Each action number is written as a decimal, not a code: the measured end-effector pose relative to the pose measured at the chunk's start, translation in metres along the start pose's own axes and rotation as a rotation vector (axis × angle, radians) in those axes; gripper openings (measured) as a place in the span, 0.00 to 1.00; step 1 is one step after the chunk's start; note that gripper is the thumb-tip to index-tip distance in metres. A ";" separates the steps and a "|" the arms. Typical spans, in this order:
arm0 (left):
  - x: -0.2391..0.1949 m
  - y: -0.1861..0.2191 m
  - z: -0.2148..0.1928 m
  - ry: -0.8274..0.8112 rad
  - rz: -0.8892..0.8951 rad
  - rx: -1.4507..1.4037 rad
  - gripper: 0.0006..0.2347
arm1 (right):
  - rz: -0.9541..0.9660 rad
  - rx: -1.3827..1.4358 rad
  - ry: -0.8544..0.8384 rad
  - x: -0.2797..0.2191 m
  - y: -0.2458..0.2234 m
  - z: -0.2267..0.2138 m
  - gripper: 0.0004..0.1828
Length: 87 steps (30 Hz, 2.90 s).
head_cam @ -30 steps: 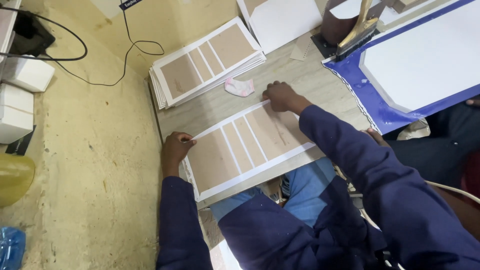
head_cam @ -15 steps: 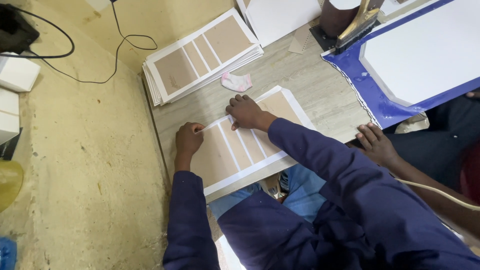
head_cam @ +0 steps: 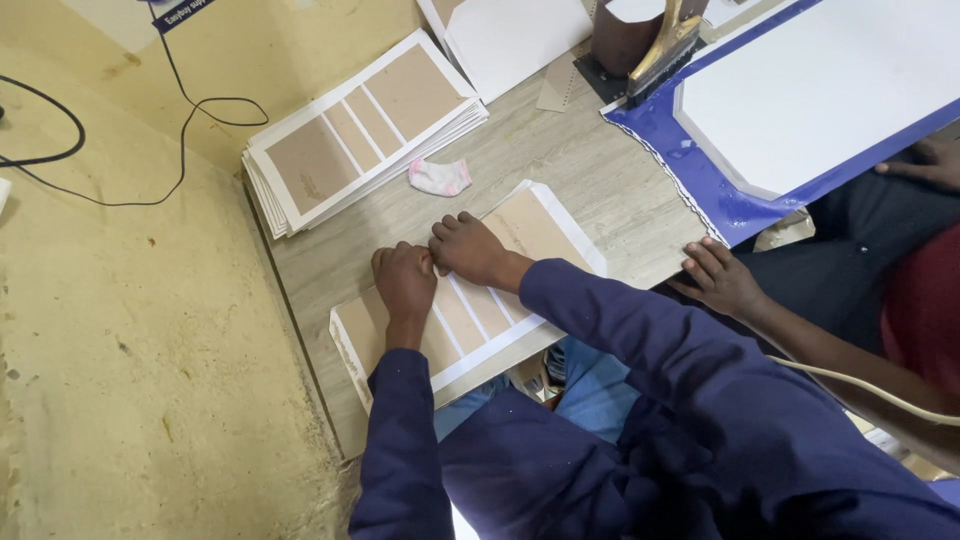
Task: Manually applying adhesive to cardboard templates and folding them to assemble folders.
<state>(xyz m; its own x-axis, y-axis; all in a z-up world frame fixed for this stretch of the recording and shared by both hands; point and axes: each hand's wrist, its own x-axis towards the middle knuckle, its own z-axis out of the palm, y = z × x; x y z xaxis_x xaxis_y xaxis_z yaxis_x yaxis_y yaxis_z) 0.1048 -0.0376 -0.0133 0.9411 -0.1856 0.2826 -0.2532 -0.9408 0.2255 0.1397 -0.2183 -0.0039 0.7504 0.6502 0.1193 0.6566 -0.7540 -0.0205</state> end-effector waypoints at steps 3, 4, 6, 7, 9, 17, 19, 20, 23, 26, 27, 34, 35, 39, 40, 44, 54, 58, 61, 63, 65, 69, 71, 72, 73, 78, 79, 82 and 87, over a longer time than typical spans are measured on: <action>-0.019 0.018 0.004 0.050 0.038 0.122 0.03 | -0.008 -0.009 0.066 -0.006 -0.003 0.009 0.19; -0.028 0.025 0.005 0.024 0.021 0.187 0.09 | -0.017 -0.008 0.110 -0.010 -0.006 0.010 0.17; -0.038 0.034 -0.003 0.084 0.043 0.214 0.09 | -0.021 -0.021 0.152 -0.019 -0.013 0.016 0.14; -0.043 0.040 -0.007 0.151 0.061 0.240 0.09 | -0.031 -0.039 0.194 -0.024 -0.016 0.019 0.12; -0.044 0.042 -0.009 0.141 0.061 0.220 0.09 | -0.024 -0.048 0.214 -0.029 -0.020 0.011 0.10; -0.042 0.041 -0.014 0.263 0.027 0.132 0.18 | -0.034 -0.023 0.267 -0.029 -0.015 -0.003 0.07; -0.048 0.036 -0.002 0.323 -0.012 0.109 0.15 | -0.030 0.012 0.221 -0.024 -0.012 -0.002 0.07; -0.049 0.036 0.003 0.319 -0.016 0.111 0.15 | -0.033 0.016 0.218 -0.021 -0.012 -0.003 0.07; -0.047 0.035 0.012 0.415 -0.045 0.164 0.12 | -0.007 0.002 0.191 -0.009 -0.010 -0.012 0.13; -0.045 0.038 0.007 0.493 -0.016 0.169 0.09 | 0.097 0.018 0.080 -0.007 -0.011 -0.017 0.26; -0.046 0.040 0.005 0.500 -0.017 0.179 0.08 | 0.104 -0.007 0.099 -0.010 -0.014 -0.014 0.25; -0.050 0.044 -0.002 0.442 -0.045 0.241 0.05 | 0.137 -0.063 0.310 -0.034 -0.041 0.007 0.20; -0.051 0.043 -0.001 0.436 -0.044 0.245 0.05 | 0.139 -0.056 0.309 -0.034 -0.043 0.009 0.20; -0.052 0.035 -0.004 0.348 -0.048 0.183 0.07 | 0.120 -0.061 0.307 -0.036 -0.040 0.001 0.15; -0.053 0.031 -0.005 0.261 -0.052 0.118 0.08 | 0.114 -0.020 0.278 -0.036 -0.038 -0.004 0.14; -0.065 0.014 -0.037 0.279 -0.010 0.141 0.13 | 0.076 0.036 0.179 -0.024 -0.022 0.008 0.11; -0.078 -0.004 -0.020 0.392 -0.119 0.209 0.13 | 0.195 -0.008 -0.031 -0.011 0.004 -0.036 0.36; -0.078 -0.003 -0.018 0.425 -0.139 0.235 0.09 | 0.270 -0.003 -0.067 -0.033 -0.015 -0.057 0.41; -0.078 -0.002 -0.017 0.468 -0.148 0.236 0.08 | 0.308 -0.048 -0.066 -0.038 -0.031 -0.060 0.35; -0.079 -0.003 -0.014 0.445 -0.156 0.238 0.08 | 0.283 -0.061 -0.045 -0.039 -0.032 -0.048 0.34; -0.081 -0.005 -0.022 0.424 -0.165 0.240 0.08 | 0.258 -0.075 -0.025 -0.041 -0.034 -0.042 0.32; -0.082 -0.015 -0.045 0.246 -0.140 0.275 0.11 | 0.206 -0.098 0.014 -0.031 -0.018 -0.014 0.29; -0.082 -0.021 -0.053 0.250 -0.120 0.400 0.17 | 0.170 -0.103 0.026 -0.023 -0.003 -0.009 0.28; -0.081 -0.022 -0.058 0.214 -0.136 0.375 0.19 | 0.179 -0.040 -0.007 -0.019 0.005 -0.019 0.24; -0.085 -0.020 -0.061 0.169 -0.151 0.347 0.22 | 0.191 0.027 -0.049 -0.020 0.011 -0.026 0.20; -0.088 -0.033 -0.035 0.305 -0.187 0.293 0.15 | 0.421 -0.112 -0.152 -0.047 0.018 -0.071 0.59; -0.091 -0.034 -0.031 0.364 -0.201 0.350 0.13 | 0.467 -0.093 -0.165 -0.054 0.016 -0.072 0.66; -0.091 -0.027 -0.031 0.385 -0.207 0.418 0.09 | 0.527 -0.108 -0.152 -0.055 0.006 -0.060 0.62; -0.087 -0.023 -0.031 0.407 -0.210 0.442 0.08 | 0.514 -0.153 -0.138 -0.053 -0.006 -0.056 0.53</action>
<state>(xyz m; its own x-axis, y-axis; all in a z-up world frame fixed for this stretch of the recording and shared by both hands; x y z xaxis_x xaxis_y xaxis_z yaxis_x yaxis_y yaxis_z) 0.0214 0.0090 -0.0139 0.7783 0.0571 0.6252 0.1259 -0.9898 -0.0664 0.0916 -0.2538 0.0452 0.9811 0.1933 0.0005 0.1922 -0.9758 0.1044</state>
